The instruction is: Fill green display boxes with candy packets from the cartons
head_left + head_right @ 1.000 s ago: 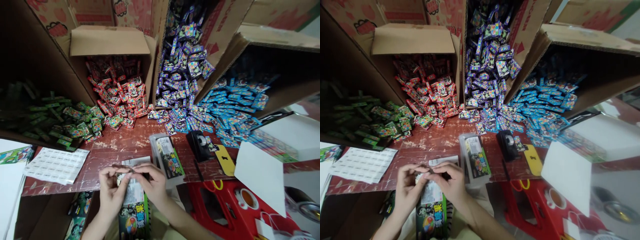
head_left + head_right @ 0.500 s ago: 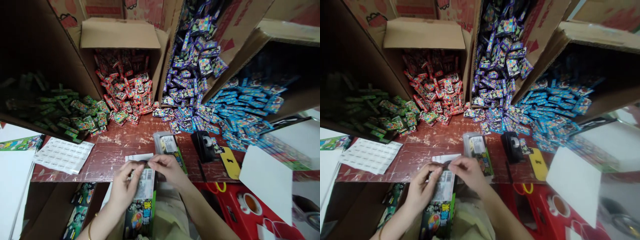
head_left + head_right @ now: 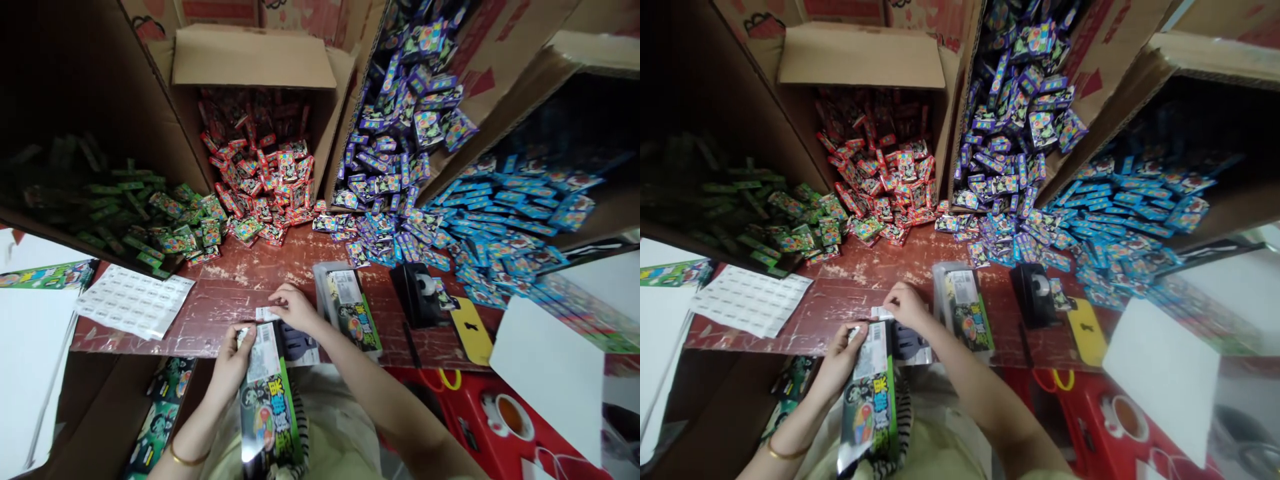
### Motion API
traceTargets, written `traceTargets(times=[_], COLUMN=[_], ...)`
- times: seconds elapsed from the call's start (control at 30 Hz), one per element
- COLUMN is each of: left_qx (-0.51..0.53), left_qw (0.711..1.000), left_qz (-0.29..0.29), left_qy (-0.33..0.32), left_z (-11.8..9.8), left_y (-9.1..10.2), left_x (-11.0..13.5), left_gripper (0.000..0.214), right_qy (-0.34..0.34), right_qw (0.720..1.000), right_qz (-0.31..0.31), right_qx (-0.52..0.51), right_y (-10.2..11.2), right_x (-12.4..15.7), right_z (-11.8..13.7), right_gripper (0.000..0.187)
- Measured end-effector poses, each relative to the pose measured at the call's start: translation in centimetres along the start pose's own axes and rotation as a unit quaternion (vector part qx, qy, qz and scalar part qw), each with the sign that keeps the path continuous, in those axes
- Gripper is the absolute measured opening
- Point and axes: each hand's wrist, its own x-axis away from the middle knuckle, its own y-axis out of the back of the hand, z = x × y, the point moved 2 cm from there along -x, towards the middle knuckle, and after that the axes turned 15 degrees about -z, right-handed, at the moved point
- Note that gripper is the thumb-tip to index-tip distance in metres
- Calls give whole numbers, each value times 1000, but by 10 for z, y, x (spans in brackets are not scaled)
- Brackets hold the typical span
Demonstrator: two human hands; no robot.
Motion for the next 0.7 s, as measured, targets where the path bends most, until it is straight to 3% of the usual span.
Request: traceTargets(times=[0.2, 0.33, 0.47, 0.6, 0.7], left_qx=[11, 6, 0, -3, -4], left_qw=[1000, 1000, 1000, 1000, 1000], left_qz=[-5, 1, 6, 7, 9], left_qy=[-6, -3, -4, 1, 5], left_z=[-2, -2, -1, 0, 2], left_y=[-3, -2, -3, -4, -3], left_x=[0, -1, -3, -4, -4], left_gripper=[42, 41, 38, 40, 42], right_qy=[15, 24, 47, 27, 15], right_qw=[999, 999, 996, 997, 996], right_qz=[32, 47, 80, 64, 75], right_qx=[-16, -9, -16, -42, -55], right_y=[-1, -2, 3, 13, 1], right_x=[-14, -15, -15, -17, -19], right_z=[-13, -11, -11, -3, 6], right_gripper=[2, 21, 8, 4, 39])
